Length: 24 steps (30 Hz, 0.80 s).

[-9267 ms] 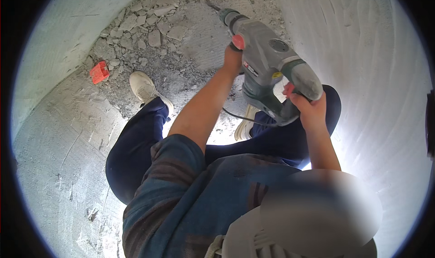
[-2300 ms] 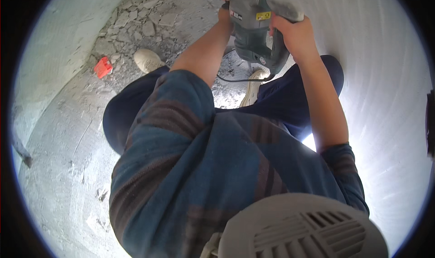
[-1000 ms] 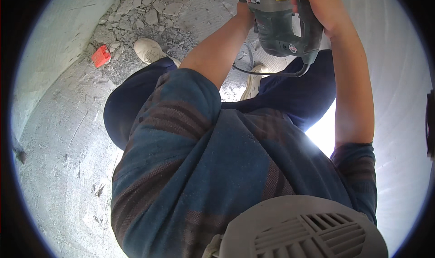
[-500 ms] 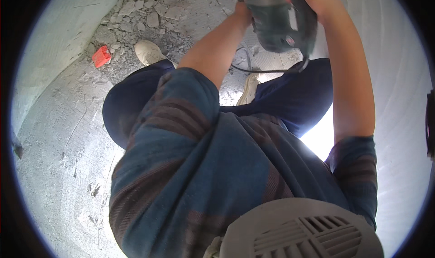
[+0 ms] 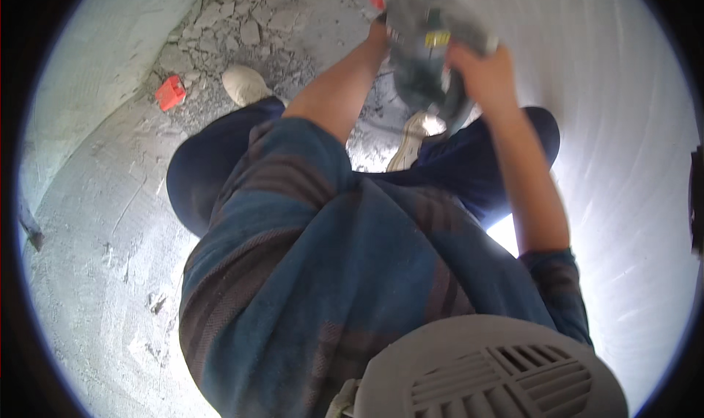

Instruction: Operating a rotary hammer to break and drill into a concrete floor.

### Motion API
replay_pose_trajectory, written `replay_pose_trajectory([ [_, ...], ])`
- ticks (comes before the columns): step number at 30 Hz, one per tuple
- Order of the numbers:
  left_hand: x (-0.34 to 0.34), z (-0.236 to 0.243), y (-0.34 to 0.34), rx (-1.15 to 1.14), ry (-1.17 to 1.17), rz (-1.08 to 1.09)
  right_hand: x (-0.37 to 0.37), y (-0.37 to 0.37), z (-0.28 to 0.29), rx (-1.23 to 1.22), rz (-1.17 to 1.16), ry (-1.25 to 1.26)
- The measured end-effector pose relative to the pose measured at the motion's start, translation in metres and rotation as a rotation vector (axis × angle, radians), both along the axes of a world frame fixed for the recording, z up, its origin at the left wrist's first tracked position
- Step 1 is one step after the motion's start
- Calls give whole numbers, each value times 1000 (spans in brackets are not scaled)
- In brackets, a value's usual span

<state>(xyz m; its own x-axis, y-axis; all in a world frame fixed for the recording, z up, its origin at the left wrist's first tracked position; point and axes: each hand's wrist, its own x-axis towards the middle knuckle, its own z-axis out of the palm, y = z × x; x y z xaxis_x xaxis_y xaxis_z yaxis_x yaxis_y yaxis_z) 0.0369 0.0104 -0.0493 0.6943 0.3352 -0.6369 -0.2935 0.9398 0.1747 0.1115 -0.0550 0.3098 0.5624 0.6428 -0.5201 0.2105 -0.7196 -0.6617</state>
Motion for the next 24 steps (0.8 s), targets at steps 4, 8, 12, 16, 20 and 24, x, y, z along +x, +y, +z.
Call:
replay_pose_trajectory([
  [4, -31, -24, -11, -15, 123, -57, -56, -51, -36, 30, -233, 110],
  [8, -36, -58, -8, 109, 111, -99, -66, -62, -67, 137, -174, 68],
  [12, -47, -71, -11, 317, 150, -174, -61, -83, -67, 177, -248, 161],
  [16, -68, -46, -16, 479, 318, -424, -74, -108, -67, 235, -369, 298],
  [20, -70, -17, -24, 228, 292, -267, -82, -114, -64, 258, -281, 252],
  [24, -59, -24, -9, 156, 179, -271, -75, -94, -65, 196, -254, 207],
])
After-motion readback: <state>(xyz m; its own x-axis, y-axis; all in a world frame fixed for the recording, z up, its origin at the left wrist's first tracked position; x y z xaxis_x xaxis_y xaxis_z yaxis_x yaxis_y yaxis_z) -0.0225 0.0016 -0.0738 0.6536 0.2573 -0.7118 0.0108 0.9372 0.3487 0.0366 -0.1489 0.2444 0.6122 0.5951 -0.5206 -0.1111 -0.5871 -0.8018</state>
